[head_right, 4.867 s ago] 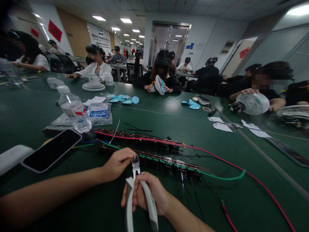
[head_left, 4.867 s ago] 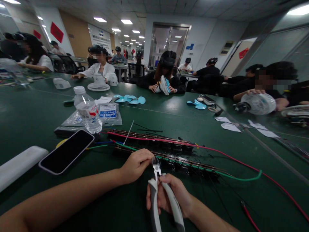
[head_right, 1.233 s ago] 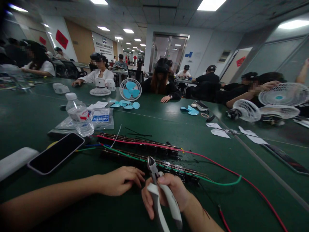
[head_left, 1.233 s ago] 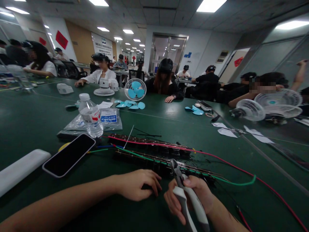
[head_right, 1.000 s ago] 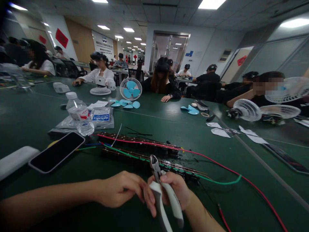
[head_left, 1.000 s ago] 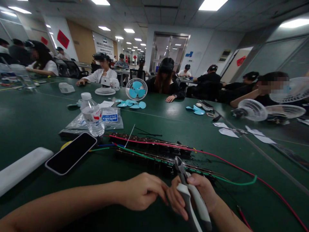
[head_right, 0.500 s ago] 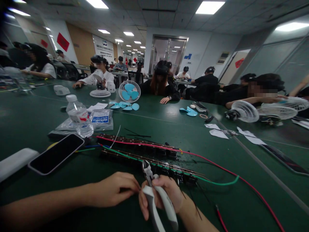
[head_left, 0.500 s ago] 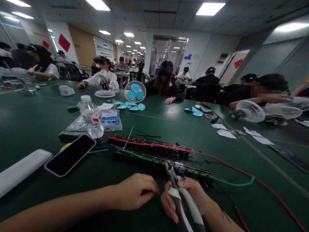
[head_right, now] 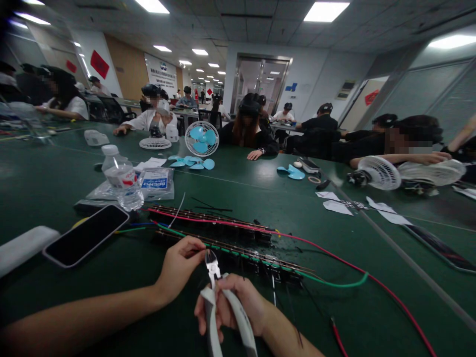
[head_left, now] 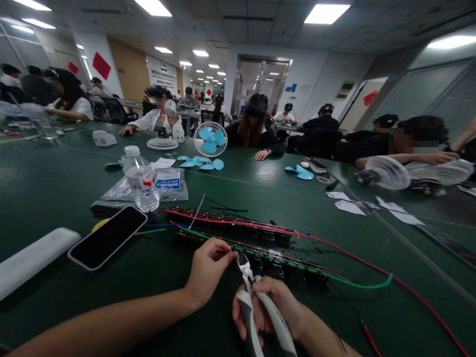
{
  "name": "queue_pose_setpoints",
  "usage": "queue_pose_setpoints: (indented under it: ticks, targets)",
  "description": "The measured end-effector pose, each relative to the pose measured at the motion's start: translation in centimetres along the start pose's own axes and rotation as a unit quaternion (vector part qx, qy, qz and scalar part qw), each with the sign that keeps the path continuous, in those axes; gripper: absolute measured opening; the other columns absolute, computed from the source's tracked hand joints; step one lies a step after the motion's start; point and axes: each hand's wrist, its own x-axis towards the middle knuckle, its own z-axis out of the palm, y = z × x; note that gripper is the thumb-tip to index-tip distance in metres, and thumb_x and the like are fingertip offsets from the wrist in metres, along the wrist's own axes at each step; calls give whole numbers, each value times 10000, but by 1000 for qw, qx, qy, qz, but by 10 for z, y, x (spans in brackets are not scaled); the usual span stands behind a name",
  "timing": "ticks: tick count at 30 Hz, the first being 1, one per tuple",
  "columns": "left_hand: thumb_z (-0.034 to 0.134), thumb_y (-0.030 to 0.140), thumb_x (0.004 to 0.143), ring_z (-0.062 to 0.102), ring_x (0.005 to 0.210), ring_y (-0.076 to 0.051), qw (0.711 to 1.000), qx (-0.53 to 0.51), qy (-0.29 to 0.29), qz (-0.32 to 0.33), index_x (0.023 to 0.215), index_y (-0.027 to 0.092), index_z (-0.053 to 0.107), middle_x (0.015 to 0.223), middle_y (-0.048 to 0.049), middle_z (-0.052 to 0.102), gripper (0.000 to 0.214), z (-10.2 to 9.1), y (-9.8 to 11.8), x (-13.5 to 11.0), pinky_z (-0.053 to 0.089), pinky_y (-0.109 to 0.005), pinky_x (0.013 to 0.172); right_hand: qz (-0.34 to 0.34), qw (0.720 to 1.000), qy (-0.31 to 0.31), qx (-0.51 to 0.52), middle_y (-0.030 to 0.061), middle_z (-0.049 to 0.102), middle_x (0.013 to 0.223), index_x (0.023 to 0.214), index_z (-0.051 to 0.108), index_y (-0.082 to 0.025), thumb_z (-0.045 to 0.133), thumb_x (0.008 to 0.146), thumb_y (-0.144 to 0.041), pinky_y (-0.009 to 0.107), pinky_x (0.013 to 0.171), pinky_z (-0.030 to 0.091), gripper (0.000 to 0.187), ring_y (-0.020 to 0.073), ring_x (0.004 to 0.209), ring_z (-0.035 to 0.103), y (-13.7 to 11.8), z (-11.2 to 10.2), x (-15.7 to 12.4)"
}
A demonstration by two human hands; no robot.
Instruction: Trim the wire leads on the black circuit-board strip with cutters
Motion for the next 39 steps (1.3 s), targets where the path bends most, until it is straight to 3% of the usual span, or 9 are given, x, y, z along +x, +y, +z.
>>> queue_pose_setpoints:
  ticks: [6, 9, 13, 16, 20, 23, 27, 34, 39]
  targets:
    - [673, 287, 706, 643, 706, -165, 996, -60, 66, -29, 803, 117, 651, 757, -56, 683, 197, 10, -1, -2, 528, -262, 662, -5, 997, -36, -62, 142, 596, 634, 772, 618, 15, 381, 653, -473, 209, 406, 309, 555, 108, 448, 469, 21, 11, 9]
    - [678, 299, 699, 654, 722, -177, 992, -72, 97, -48, 820, 107, 680, 767, -70, 700, 227, 12, 0, -5, 537, -275, 670, -47, 996, 14, -72, 93, 576, 584, 616, 589, -66, 433, 580, -358, 178, 400, 251, 332, 96, 476, 462, 32, 14, 12]
    - [683, 299, 693, 659, 742, -181, 986, -89, 120, -71, 848, 102, 699, 794, -82, 708, 251, 16, -1, -5, 545, -284, 689, -26, 993, 57, -102, 66, 551, 525, 577, 550, -92, 458, 546, -296, 172, 380, 222, 226, 75, 413, 429, 37, 16, 13]
    - [675, 300, 700, 653, 752, -178, 985, -91, 129, -64, 862, 111, 706, 832, -81, 703, 250, 19, -1, -5, 552, -289, 687, -47, 993, 52, -93, 97, 564, 533, 554, 538, -90, 435, 557, -312, 183, 384, 257, 245, 94, 417, 452, 36, 16, 13]
    - [651, 279, 725, 637, 813, -191, 991, -42, 125, -1, 825, 136, 713, 867, -78, 683, 185, 20, 5, -5, 541, -305, 726, -64, 997, -9, -47, 147, 602, 612, 575, 547, -81, 396, 618, -403, 205, 396, 302, 358, 106, 422, 461, 32, 17, 13]
    - [607, 249, 768, 627, 843, -192, 993, -13, 104, 48, 821, 149, 707, 869, -75, 674, 151, 21, 9, -5, 510, -316, 791, -34, 999, -9, -23, 159, 615, 636, 776, 594, -17, 354, 670, -470, 213, 399, 319, 523, 114, 418, 475, 23, 17, 10]
    - [582, 231, 789, 623, 818, -178, 996, 5, 70, 55, 826, 161, 700, 843, -61, 666, 142, 18, 6, -3, 501, -287, 749, -9, 999, 19, 29, 187, 639, 740, 907, 578, 12, 330, 692, -498, 243, 475, 397, 606, 165, 549, 569, 10, 16, 7]
    - [560, 181, 794, 605, 765, -159, 994, 24, -70, 75, 762, 152, 688, 811, -51, 644, 135, -1, 3, 0, 495, -253, 672, 5, 996, 42, 73, 177, 656, 807, 938, 579, 11, 314, 718, -470, 253, 512, 432, 592, 160, 567, 589, 1, 7, 8]
    - [562, 183, 798, 592, 743, -149, 989, 48, -98, 97, 729, 148, 680, 787, -45, 617, 141, -8, 4, 3, 489, -241, 653, 1, 997, 50, 56, 200, 655, 827, 928, 584, 13, 294, 753, -463, 253, 529, 434, 583, 162, 592, 594, 3, 4, 9]
